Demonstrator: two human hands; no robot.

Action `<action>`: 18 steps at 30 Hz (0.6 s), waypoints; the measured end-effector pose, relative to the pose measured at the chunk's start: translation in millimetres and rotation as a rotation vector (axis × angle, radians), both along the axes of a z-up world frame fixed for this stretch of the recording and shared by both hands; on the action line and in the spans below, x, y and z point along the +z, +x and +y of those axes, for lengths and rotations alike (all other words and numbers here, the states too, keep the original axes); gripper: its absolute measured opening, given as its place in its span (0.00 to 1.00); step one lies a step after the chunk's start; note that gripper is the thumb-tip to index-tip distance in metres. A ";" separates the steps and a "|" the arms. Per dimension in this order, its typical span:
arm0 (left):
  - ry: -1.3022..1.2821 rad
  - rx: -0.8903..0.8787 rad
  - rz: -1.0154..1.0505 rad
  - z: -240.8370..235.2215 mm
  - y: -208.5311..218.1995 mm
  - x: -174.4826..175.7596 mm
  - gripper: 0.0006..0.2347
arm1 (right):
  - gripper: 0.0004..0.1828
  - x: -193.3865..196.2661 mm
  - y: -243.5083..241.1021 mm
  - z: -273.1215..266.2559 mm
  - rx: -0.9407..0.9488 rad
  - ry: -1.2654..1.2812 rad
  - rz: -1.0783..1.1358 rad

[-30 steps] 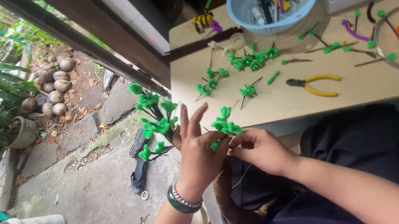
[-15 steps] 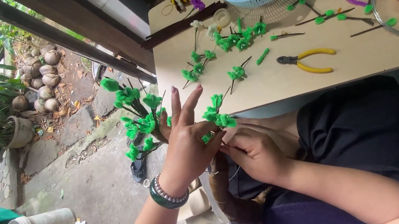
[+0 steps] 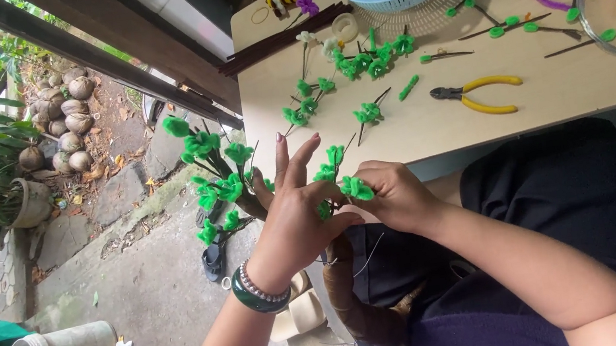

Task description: Assembling an artificial tree by wiring green leaf clusters onto a brown branch structure.

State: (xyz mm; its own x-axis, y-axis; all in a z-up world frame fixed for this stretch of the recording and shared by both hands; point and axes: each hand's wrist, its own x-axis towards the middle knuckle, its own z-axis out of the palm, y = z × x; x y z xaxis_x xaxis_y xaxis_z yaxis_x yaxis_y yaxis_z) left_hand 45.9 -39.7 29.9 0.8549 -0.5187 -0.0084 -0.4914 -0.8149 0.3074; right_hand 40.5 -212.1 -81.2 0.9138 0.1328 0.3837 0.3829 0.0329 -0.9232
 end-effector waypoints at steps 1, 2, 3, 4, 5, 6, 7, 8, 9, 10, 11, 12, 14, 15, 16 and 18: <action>0.003 -0.001 0.005 0.1 -0.4 -2.6 0.13 | 0.18 3.8 -0.8 1.1 -0.001 0.003 0.005; -0.011 0.016 -0.032 0.5 -0.7 -5.4 0.11 | 0.17 7.4 -1.5 2.6 0.009 0.011 0.019; -0.028 0.035 -0.069 0.4 -1.6 -8.7 0.10 | 0.17 11.0 -2.4 3.1 0.019 0.015 0.034; -0.028 0.036 -0.064 -0.4 -2.6 -7.4 0.10 | 0.17 3.9 -1.6 6.1 0.020 0.014 0.038; -0.063 0.033 -0.064 -1.5 -3.3 -5.8 0.09 | 0.16 -2.6 -0.1 8.6 0.012 0.029 0.046; -0.097 0.030 -0.063 -2.5 -4.2 -3.7 0.08 | 0.16 -8.7 1.2 11.2 0.003 0.043 0.054; -0.098 0.034 -0.064 -2.0 -4.6 -2.9 0.08 | 0.16 -6.2 1.4 10.7 0.006 0.041 0.053; -0.094 0.030 -0.064 -1.7 -5.0 -2.0 0.06 | 0.15 -3.6 1.5 10.0 0.001 0.034 0.042; -0.088 0.025 -0.063 -1.2 -5.4 -0.9 0.05 | 0.14 -1.1 1.7 9.8 -0.006 0.029 0.030; -0.088 0.028 -0.065 1.6 -6.2 -2.1 0.05 | 0.14 -0.5 0.8 10.6 -0.003 0.029 0.029; -0.049 0.011 -0.068 4.3 -6.9 -3.3 0.04 | 0.11 -0.1 -0.3 11.4 -0.032 0.034 0.062; -0.010 -0.005 -0.071 6.7 -7.5 -4.7 0.04 | 0.09 0.1 -1.4 11.9 -0.060 0.038 0.095; 0.028 -0.012 -0.070 7.8 -7.7 -3.0 0.06 | 0.09 -23.3 2.0 16.3 -0.067 0.029 0.104; 0.066 -0.021 -0.071 8.1 -7.4 -2.2 0.09 | 0.10 -35.1 3.5 18.5 -0.076 0.019 0.110; 0.068 -0.023 -0.068 10.8 -4.8 -4.8 0.09 | 0.10 -32.4 2.7 18.7 -0.078 0.021 0.113; 0.082 -0.013 -0.002 16.1 0.6 -9.9 0.12 | 0.06 -26.3 2.6 18.7 -0.107 -0.008 0.097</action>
